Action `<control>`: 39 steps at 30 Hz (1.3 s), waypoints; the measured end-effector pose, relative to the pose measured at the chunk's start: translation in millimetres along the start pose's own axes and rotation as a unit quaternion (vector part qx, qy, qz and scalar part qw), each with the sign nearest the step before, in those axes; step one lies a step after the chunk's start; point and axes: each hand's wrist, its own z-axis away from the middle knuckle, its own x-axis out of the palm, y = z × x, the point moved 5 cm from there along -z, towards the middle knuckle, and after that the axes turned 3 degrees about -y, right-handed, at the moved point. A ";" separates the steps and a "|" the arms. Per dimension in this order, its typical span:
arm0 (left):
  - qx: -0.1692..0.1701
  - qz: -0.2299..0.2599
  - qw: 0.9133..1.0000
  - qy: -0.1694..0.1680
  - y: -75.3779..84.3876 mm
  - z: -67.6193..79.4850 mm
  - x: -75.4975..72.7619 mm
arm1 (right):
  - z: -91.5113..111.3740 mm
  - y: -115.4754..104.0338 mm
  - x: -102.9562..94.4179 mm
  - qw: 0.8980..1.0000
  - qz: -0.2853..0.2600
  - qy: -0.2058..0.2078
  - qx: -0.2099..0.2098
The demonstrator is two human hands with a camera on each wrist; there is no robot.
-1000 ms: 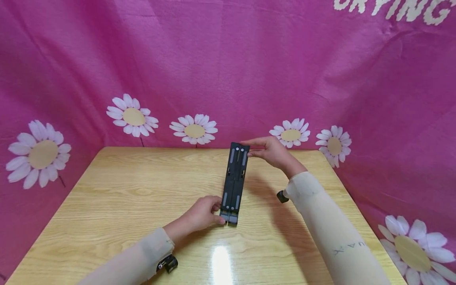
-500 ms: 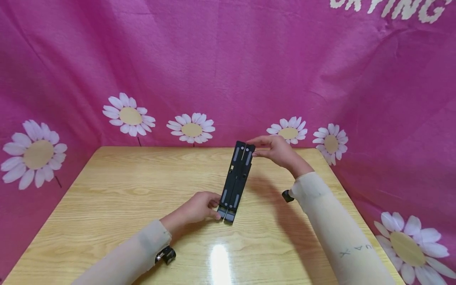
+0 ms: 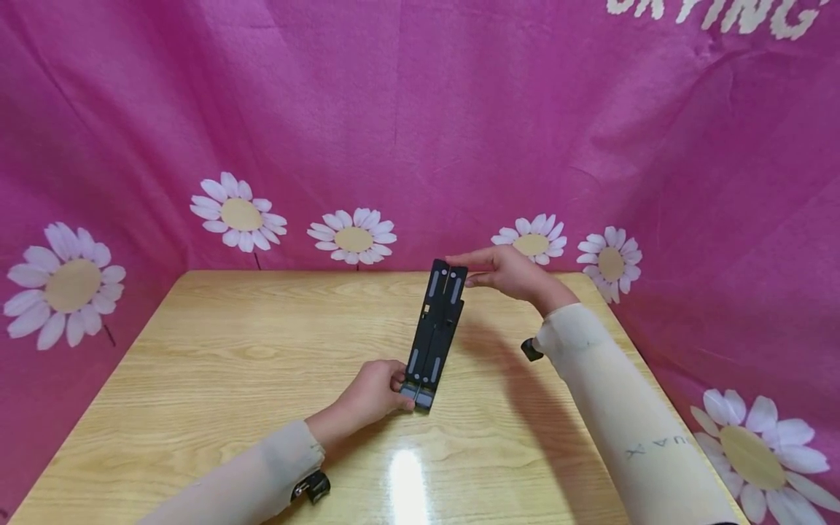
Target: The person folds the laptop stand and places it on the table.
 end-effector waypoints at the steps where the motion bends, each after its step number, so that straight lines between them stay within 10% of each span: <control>1: 0.000 0.001 1.000 -0.002 -0.2 -0.3 0.1 | 0.0 0.3 0.6 1.000 0.008 0.002 -0.006; 10: 0.027 -0.011 0.999 -0.016 -8.0 -9.6 -10.1 | 8.6 -2.6 -2.5 0.994 0.098 0.043 -0.003; 21: 0.018 -0.013 0.999 -0.025 -16.4 -19.6 -30.2 | 18.5 4.0 -2.6 0.993 0.067 0.084 0.037; 39: -0.001 -0.090 0.995 0.035 1.0 -1.3 -10.2 | 11.4 -4.6 -10.0 0.998 0.054 -0.020 -0.007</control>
